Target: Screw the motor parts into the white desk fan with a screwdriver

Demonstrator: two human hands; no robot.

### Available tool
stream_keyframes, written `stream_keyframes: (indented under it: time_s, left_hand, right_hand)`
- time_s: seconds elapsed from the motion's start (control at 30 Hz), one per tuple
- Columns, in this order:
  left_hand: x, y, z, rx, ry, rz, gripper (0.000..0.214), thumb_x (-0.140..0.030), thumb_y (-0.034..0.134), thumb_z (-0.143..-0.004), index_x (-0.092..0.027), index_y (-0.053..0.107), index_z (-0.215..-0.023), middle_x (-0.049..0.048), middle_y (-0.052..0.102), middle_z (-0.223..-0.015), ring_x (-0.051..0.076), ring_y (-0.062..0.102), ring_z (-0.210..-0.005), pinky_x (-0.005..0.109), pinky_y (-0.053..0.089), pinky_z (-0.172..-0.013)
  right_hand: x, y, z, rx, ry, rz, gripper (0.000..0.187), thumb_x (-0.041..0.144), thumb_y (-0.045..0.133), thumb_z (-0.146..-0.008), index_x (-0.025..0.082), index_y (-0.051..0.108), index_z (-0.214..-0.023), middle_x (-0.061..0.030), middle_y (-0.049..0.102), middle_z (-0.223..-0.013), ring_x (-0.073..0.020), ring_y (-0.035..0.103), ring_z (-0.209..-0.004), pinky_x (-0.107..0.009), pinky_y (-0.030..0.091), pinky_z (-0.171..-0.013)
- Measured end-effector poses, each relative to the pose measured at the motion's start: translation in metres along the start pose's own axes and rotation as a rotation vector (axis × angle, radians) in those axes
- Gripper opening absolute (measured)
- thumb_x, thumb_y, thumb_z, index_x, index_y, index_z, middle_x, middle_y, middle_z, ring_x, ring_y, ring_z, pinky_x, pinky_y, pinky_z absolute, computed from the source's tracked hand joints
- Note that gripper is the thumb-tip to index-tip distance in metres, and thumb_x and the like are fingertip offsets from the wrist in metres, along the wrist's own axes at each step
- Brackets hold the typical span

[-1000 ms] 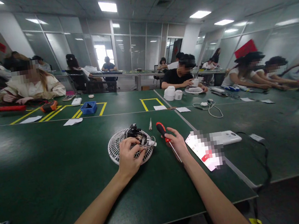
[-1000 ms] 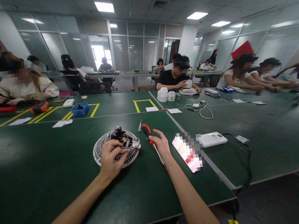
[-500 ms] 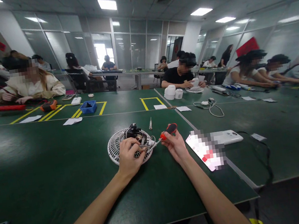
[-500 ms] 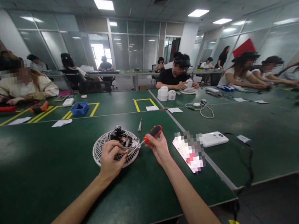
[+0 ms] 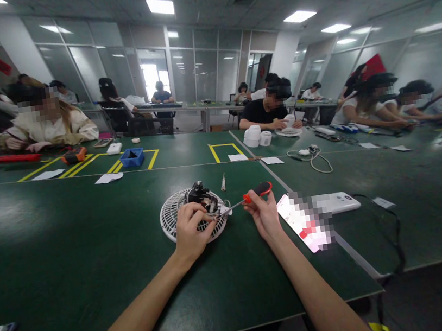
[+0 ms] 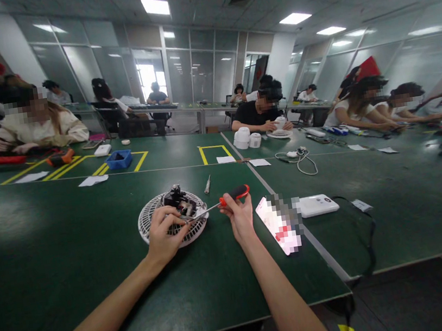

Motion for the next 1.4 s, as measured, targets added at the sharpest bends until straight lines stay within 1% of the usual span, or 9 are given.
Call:
stream_keyframes:
  time_s: [0.27,0.5,0.63,0.83,1.07,1.4]
  left_hand:
    - [0.0027,0.0016,0.0001,0.014,-0.020,0.012,0.015,-0.017,0.076,-0.082,-0.020,0.063,-0.076,0.0030,0.063,-0.092,0.021,0.061,-0.095,0.040,0.050,-0.086]
    - [0.0016,0.0025,0.0000,0.038,-0.013,0.005,0.015,-0.024,0.077,-0.084,-0.020,0.064,-0.077,0.0036,0.064,-0.092,0.021,0.061,-0.095,0.040,0.051,-0.085]
    - [-0.0015,0.0009,-0.0017,0.022,0.008,0.019,0.016,-0.023,0.077,-0.084,-0.020,0.063,-0.077,0.0032,0.064,-0.092,0.020,0.061,-0.093,0.039,0.051,-0.084]
    - [-0.0007,0.0005,-0.0020,0.019,-0.015,0.050,0.013,-0.022,0.076,-0.084,-0.020,0.065,-0.078,0.0033,0.064,-0.090,0.021,0.062,-0.093,0.039,0.051,-0.084]
    - [-0.0037,0.0010,-0.0009,0.005,0.037,0.055,0.016,-0.026,0.080,-0.084,-0.019,0.065,-0.082,0.0032,0.064,-0.092,0.019,0.061,-0.092,0.037,0.050,-0.083]
    - [-0.0031,0.0003,-0.0001,0.003,0.051,0.053,0.014,-0.023,0.078,-0.085,-0.020,0.064,-0.083,0.0031,0.064,-0.091,0.019,0.061,-0.092,0.038,0.050,-0.084]
  right_hand:
    - [-0.0010,0.0033,0.0026,0.021,-0.013,0.006,0.069,0.042,0.097,-0.054,0.027,0.048,-0.100,0.0080,0.069,-0.074,-0.0127,0.070,-0.058,-0.019,0.058,-0.051]
    - [0.0007,0.0039,0.0031,0.011,-0.028,0.006,0.069,0.041,0.097,-0.055,0.028,0.047,-0.100,0.0090,0.067,-0.074,-0.0117,0.069,-0.057,-0.019,0.058,-0.051]
    - [0.0004,0.0034,0.0030,0.004,-0.020,0.005,0.069,0.041,0.097,-0.055,0.028,0.047,-0.101,0.0085,0.068,-0.074,-0.0118,0.069,-0.056,-0.019,0.058,-0.051]
    - [-0.0002,0.0015,0.0022,-0.012,-0.019,0.016,0.069,0.042,0.097,-0.055,0.028,0.047,-0.101,0.0080,0.069,-0.075,-0.0119,0.069,-0.057,-0.018,0.057,-0.050]
    - [0.0012,0.0011,0.0011,-0.031,-0.011,0.010,0.073,0.044,0.098,-0.050,0.027,0.047,-0.098,0.0085,0.070,-0.073,-0.0115,0.069,-0.056,-0.017,0.056,-0.049]
    - [0.0009,0.0001,0.0015,-0.030,-0.006,0.001,0.071,0.043,0.098,-0.052,0.027,0.048,-0.100,0.0077,0.070,-0.073,-0.0124,0.070,-0.057,-0.017,0.056,-0.050]
Point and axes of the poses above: each hand's wrist, its own z-axis away from the middle knuckle, its own y-axis out of the palm, x = y × z, the point moved 6 cm from there along -z, towards the middle knuckle
